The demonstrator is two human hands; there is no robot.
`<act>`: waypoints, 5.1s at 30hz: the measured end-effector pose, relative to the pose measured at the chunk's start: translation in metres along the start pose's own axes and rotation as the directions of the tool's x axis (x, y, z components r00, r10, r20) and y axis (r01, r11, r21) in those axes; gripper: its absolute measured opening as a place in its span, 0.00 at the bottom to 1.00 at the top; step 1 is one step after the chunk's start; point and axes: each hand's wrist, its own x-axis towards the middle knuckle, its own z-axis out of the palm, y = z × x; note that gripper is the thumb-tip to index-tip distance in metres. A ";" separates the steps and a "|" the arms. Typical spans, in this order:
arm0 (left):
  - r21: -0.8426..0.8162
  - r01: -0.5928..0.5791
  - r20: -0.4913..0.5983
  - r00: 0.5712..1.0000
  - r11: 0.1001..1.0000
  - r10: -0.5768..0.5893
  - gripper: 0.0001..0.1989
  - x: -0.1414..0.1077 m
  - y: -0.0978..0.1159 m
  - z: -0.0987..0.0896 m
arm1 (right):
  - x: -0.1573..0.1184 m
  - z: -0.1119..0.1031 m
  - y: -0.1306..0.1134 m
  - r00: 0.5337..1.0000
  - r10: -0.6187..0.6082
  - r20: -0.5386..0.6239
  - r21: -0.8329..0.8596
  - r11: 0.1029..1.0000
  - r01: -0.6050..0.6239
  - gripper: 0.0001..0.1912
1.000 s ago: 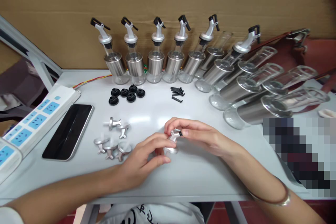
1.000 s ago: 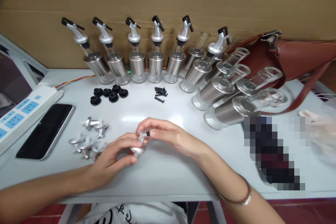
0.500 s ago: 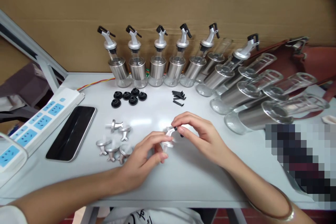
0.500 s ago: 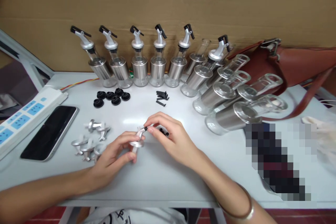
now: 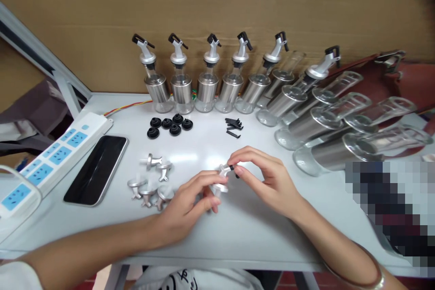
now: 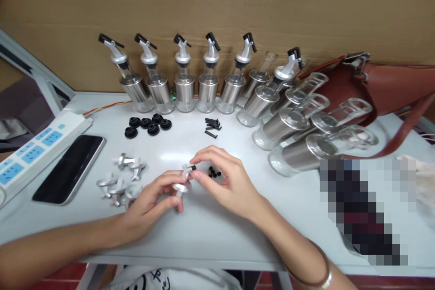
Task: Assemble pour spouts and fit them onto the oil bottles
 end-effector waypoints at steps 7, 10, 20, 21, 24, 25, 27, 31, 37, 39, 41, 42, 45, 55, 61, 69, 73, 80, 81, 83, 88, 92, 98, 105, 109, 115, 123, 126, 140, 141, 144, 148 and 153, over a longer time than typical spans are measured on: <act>0.068 0.019 0.045 0.999 0.997 -0.022 0.18 -0.002 0.003 0.001 | 0.001 -0.001 -0.004 0.996 0.023 0.084 0.063 0.998 -0.029 0.03; 0.133 0.013 0.077 0.997 0.991 -0.024 0.18 -0.003 0.006 0.001 | 0.001 0.001 -0.004 0.992 0.057 0.116 0.078 0.995 -0.066 0.05; 0.481 -0.332 0.213 0.942 0.811 0.259 0.21 0.002 0.030 -0.011 | 0.000 0.001 -0.011 0.995 0.040 0.086 0.214 0.975 -0.058 0.17; 0.505 -0.354 0.213 0.935 0.787 0.284 0.19 0.004 0.032 -0.014 | 0.000 0.001 -0.012 0.995 0.041 0.089 0.209 0.976 -0.059 0.17; 0.555 -0.456 0.246 0.889 0.695 0.387 0.14 0.010 0.038 -0.021 | 0.000 0.001 -0.013 0.994 0.056 0.093 0.186 0.980 -0.073 0.16; 0.576 -0.492 0.270 0.869 0.653 0.415 0.14 0.010 0.039 -0.023 | 0.000 0.001 -0.013 0.994 0.067 0.090 0.180 0.980 -0.082 0.16; 0.625 -0.538 0.310 0.836 0.566 0.452 0.13 0.009 0.042 -0.029 | 0.001 0.000 -0.013 0.993 0.091 0.075 0.176 0.979 -0.103 0.16; 0.749 -0.449 0.188 0.850 0.488 0.492 0.10 0.012 0.045 -0.051 | 0.000 0.000 -0.011 0.991 0.121 0.047 0.182 0.975 -0.128 0.15; 0.938 0.115 -0.279 0.810 0.328 0.515 0.08 0.034 0.037 -0.095 | -0.002 -0.001 -0.009 0.993 0.117 0.010 0.196 0.974 -0.116 0.14; 0.951 0.247 -0.302 0.878 0.188 0.371 0.09 0.039 0.034 -0.106 | -0.001 -0.001 -0.009 0.992 0.125 -0.003 0.198 0.973 -0.121 0.14; 0.946 0.319 -0.321 0.912 0.053 0.254 0.11 0.041 0.031 -0.114 | 0.000 -0.002 -0.010 0.991 0.131 -0.009 0.196 0.972 -0.126 0.13; 0.941 0.339 -0.331 0.920 -0.005 0.211 0.12 0.041 0.030 -0.116 | 0.000 -0.002 -0.010 0.992 0.129 -0.010 0.196 0.973 -0.125 0.13; 0.925 0.362 -0.347 0.929 -0.118 0.124 0.12 0.040 0.026 -0.121 | 0.000 -0.002 -0.009 0.993 0.119 -0.013 0.202 0.973 -0.114 0.12; 0.942 0.313 -0.302 0.948 -0.118 0.103 0.07 0.041 0.025 -0.121 | 0.000 -0.002 -0.007 0.992 0.117 -0.040 0.214 0.971 -0.106 0.12; 0.937 0.270 -0.315 0.929 0.223 0.196 0.03 0.042 0.035 -0.107 | 0.000 -0.003 -0.006 0.989 0.128 -0.075 0.216 0.970 -0.110 0.13; 0.159 0.194 -0.242 0.958 0.968 -0.153 0.07 0.023 0.050 -0.037 | -0.003 0.002 -0.008 0.978 0.205 0.022 0.353 0.914 -0.200 0.09; -0.139 0.267 -0.113 0.952 0.954 -0.283 0.11 0.014 0.044 -0.019 | -0.005 0.003 -0.013 0.985 0.164 0.051 0.355 0.919 -0.172 0.07; -0.346 0.377 -0.062 0.904 0.859 -0.422 0.10 0.010 0.027 -0.023 | -0.007 0.008 -0.016 0.991 0.135 -0.007 0.415 0.902 -0.120 0.08; -0.369 0.384 -0.054 0.900 0.846 -0.432 0.09 0.009 0.027 -0.023 | -0.007 0.010 -0.016 0.992 0.126 -0.001 0.413 0.904 -0.114 0.08; -0.399 0.390 -0.048 0.895 0.830 -0.444 0.09 0.008 0.027 -0.022 | -0.007 0.012 -0.016 0.994 0.110 0.009 0.396 0.912 -0.104 0.09; -0.461 0.370 -0.035 0.901 0.807 -0.433 0.11 0.007 0.027 -0.019 | -0.007 0.012 -0.015 0.993 0.116 -0.013 0.407 0.908 -0.101 0.09; -0.488 0.398 0.055 0.902 0.777 -0.428 0.13 0.006 0.025 -0.017 | -0.005 0.010 -0.013 0.990 0.139 -0.016 0.347 0.930 -0.125 0.08; -0.556 0.388 0.037 0.895 0.735 -0.445 0.15 0.008 0.025 -0.011 | -0.004 0.009 -0.011 0.985 0.169 0.023 0.345 0.924 -0.167 0.06; -0.593 0.326 -0.016 0.909 0.736 -0.416 0.13 0.008 0.024 -0.012 | -0.005 0.009 -0.007 0.977 0.211 0.023 0.412 0.888 -0.202 0.06; -0.550 0.361 -0.028 0.893 0.753 -0.449 0.15 0.007 0.023 -0.012 | -0.003 0.007 -0.006 0.976 0.208 0.071 0.395 0.892 -0.219 0.06; -0.520 0.407 -0.022 0.873 0.751 -0.488 0.14 0.008 0.022 -0.009 | -0.001 0.004 -0.005 0.963 0.239 0.123 0.413 0.870 -0.269 0.04; -0.418 0.381 -0.060 0.894 0.825 -0.443 0.12 0.007 0.026 -0.008 | 0.000 0.006 -0.004 0.958 0.238 0.159 0.501 0.817 -0.286 0.05; -0.393 0.357 -0.092 0.902 0.847 -0.423 0.12 0.009 0.027 -0.009 | -0.001 0.006 -0.004 0.960 0.244 0.136 0.378 0.883 -0.278 0.05; -0.282 0.349 -0.160 0.902 0.894 -0.402 0.11 0.009 0.037 -0.013 | -0.001 0.001 -0.003 0.970 0.185 0.161 0.177 0.961 -0.213 0.06; -0.281 0.351 -0.158 0.901 0.893 -0.404 0.10 0.009 0.037 -0.013 | -0.001 0.001 -0.003 0.973 0.164 0.160 0.175 0.966 -0.192 0.05; -0.279 0.357 -0.156 0.899 0.891 -0.409 0.10 0.009 0.037 -0.013 | -0.001 0.002 -0.003 0.985 0.085 0.147 0.164 0.980 -0.109 0.05; -0.288 0.352 -0.179 0.894 0.891 -0.411 0.09 0.009 0.039 -0.012 | 0.000 0.003 -0.002 0.992 0.006 0.123 0.171 0.985 -0.028 0.03; -0.295 0.329 -0.203 0.896 0.897 -0.395 0.09 0.009 0.041 -0.013 | -0.001 0.006 -0.001 0.990 -0.124 0.065 0.177 0.978 0.111 0.02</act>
